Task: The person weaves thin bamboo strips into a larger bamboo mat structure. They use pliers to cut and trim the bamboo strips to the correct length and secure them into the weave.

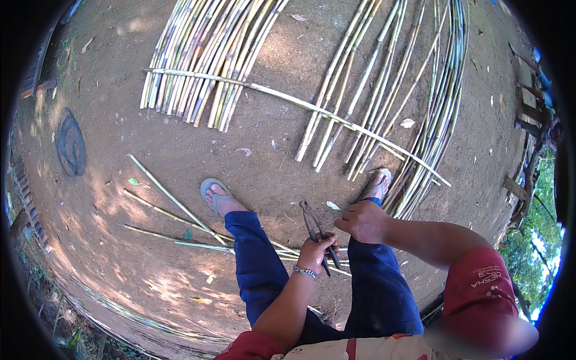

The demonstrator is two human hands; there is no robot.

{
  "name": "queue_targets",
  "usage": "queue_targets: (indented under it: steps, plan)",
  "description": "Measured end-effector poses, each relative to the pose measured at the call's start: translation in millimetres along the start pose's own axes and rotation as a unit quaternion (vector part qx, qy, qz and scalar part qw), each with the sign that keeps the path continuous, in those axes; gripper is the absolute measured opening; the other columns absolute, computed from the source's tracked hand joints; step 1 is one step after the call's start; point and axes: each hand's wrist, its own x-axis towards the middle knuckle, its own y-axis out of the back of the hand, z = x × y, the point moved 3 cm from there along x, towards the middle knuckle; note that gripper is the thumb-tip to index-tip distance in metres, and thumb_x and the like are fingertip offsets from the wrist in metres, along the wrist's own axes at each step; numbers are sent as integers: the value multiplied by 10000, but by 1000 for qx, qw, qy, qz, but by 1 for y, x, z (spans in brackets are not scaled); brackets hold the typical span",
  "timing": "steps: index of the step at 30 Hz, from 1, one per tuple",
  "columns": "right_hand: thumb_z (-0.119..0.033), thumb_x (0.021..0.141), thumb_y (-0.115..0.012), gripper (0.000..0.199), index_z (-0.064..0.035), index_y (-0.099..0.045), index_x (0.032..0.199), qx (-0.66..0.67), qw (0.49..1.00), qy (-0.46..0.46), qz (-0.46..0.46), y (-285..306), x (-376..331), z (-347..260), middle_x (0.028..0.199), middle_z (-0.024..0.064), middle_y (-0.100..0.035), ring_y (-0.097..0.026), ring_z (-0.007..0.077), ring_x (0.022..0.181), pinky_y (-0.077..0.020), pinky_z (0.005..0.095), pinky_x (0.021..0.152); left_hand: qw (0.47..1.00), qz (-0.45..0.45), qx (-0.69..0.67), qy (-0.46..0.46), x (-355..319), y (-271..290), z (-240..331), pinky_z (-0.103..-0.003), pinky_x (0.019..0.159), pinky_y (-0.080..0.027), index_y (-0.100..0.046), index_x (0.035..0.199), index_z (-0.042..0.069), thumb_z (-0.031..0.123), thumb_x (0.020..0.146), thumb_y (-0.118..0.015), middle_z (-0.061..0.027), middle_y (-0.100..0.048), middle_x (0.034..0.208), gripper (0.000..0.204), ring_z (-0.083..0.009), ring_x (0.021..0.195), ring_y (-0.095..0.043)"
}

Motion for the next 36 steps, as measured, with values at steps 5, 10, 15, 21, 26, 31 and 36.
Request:
queue_targets:
  steps: [5,10,15,21,26,31,36]
  plan:
    - [-154,792,-641,108,-104,-620,886,35,999,21,28,-3,-1,0,787,43,-645,-675,247,787,-560,388,664,996,21,-82,1,0,2,2,-433,749,-579,-629,973,69,139,924,-730,-54,-643,878,132,-220,837,-666]
    - [-149,801,-636,132,-102,-631,924,48,998,-28,15,-1,-9,7,811,67,-649,-689,278,834,-566,408,688,998,0,-18,-53,-1,-3,5,-371,752,-564,-620,984,52,139,922,-741,-64,-672,863,162,-209,794,-686]
    - [-148,839,-633,147,-91,-647,973,101,994,-35,15,-1,-16,14,824,98,-644,-694,314,876,-567,427,721,994,-15,39,-99,6,3,-3,-377,753,-577,-621,988,36,73,909,-737,-84,-667,880,145,-216,815,-683]
    - [-194,920,-642,192,-109,-733,1066,244,962,-60,-106,-12,-29,40,939,96,-712,-699,322,954,-543,446,824,964,-106,218,-113,-1,-4,-7,-329,732,-542,-647,1002,1,48,936,-695,-57,-682,856,95,-170,806,-682]
    - [-192,915,-653,201,-112,-765,1061,376,880,-135,-258,-20,-40,49,1021,106,-755,-698,312,1019,-531,433,878,913,-169,359,-93,-15,-20,-3,-322,731,-522,-704,996,19,191,939,-713,-38,-711,833,181,-147,798,-674]
    - [-173,897,-667,187,-97,-760,1040,327,915,-141,-192,-23,-39,44,991,117,-750,-697,324,1001,-534,434,865,960,-165,222,-51,-6,-9,-7,-328,797,-524,-665,984,11,97,952,-695,-42,-683,864,97,-157,846,-662]
    - [-156,888,-669,175,-96,-749,1032,264,948,-113,-136,-19,-40,26,1019,133,-722,-687,347,1002,-534,437,866,974,-170,144,-32,2,0,-15,-350,811,-546,-670,1028,-3,93,942,-715,-72,-698,902,136,-199,865,-699]
